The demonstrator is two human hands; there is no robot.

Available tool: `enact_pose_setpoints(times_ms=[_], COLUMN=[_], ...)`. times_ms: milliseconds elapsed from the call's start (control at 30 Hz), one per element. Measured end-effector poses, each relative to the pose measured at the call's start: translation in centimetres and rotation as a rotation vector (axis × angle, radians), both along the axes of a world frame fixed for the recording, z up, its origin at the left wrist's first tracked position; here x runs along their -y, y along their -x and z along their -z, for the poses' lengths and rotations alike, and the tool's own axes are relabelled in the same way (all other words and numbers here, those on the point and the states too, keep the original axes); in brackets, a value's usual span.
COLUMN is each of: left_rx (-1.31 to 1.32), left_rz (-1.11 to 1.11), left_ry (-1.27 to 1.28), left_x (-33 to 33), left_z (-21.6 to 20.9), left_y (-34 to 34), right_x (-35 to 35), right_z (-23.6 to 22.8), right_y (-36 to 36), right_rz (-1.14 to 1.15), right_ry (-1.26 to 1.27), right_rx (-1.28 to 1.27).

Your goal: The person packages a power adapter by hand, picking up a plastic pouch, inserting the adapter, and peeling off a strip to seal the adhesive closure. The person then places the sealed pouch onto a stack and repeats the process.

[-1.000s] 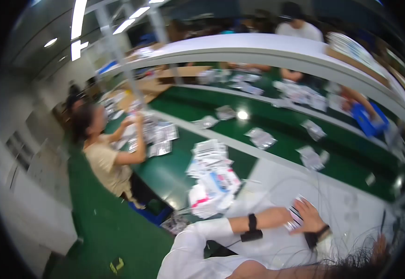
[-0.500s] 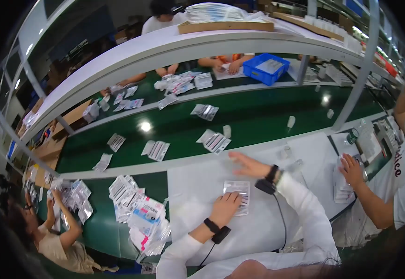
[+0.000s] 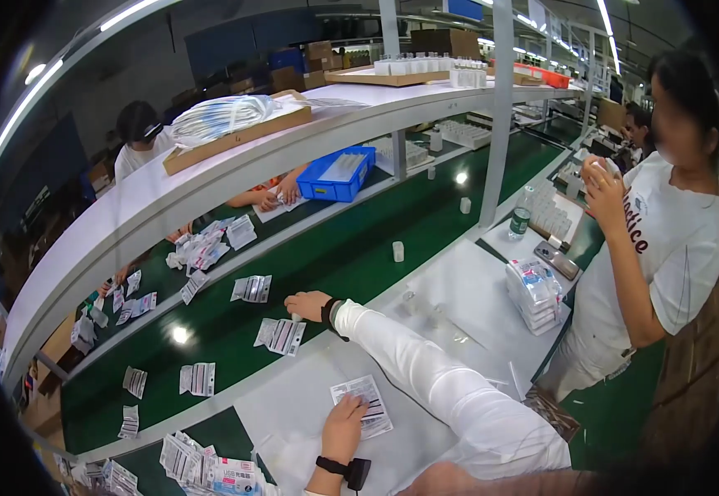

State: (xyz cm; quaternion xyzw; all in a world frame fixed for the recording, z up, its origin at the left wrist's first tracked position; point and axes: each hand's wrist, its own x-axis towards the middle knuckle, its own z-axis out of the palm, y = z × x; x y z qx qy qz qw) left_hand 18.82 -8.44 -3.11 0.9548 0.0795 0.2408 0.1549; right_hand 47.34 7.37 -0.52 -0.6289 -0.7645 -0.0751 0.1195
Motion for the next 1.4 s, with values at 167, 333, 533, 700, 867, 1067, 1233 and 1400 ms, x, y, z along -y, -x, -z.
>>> enact_pose_setpoints(times_ms=[167,333,533,700,867,1067,1233,1400], left_rx=[-0.034,-0.084,0.083,0.086,0.09,0.096,-0.036,-0.123], left_rz=[-0.009,-0.071,0.055,0.056,-0.034,-0.083,-0.165,-0.457], left_ry=[0.057,0.243,0.252,0.399,0.461,0.133,-0.15,-0.379], left_x=[-1.0,1.0,0.2,-0.3,0.1,1.1,2.6,4.7], left_z=[1.6,-1.5,-1.2,-0.3,0.4,0.0,-1.5,-2.8], left_y=[0.4,-1.7,-2.2,-1.6,-2.1,-1.8,-3.7,-6.0], right_x=[7.6,19.2,29.7,31.5,31.3,27.1,27.8,28.5], right_z=[-0.8,0.1,2.7,1.6,1.7,2.9,2.1,1.5], right_y=[3.2,5.4,8.5,9.6,9.9,9.1,6.9,7.5], right_rz=[-0.001,-0.049,-0.16,-0.215,-0.025,0.098,0.206,0.181], right_ry=[-0.23,0.156,-0.065,-0.017,-0.085,-0.059,0.071,0.077], right_rx=[-0.714,-1.507,-1.349,-0.602,-0.646,-0.701,-0.731,-0.68])
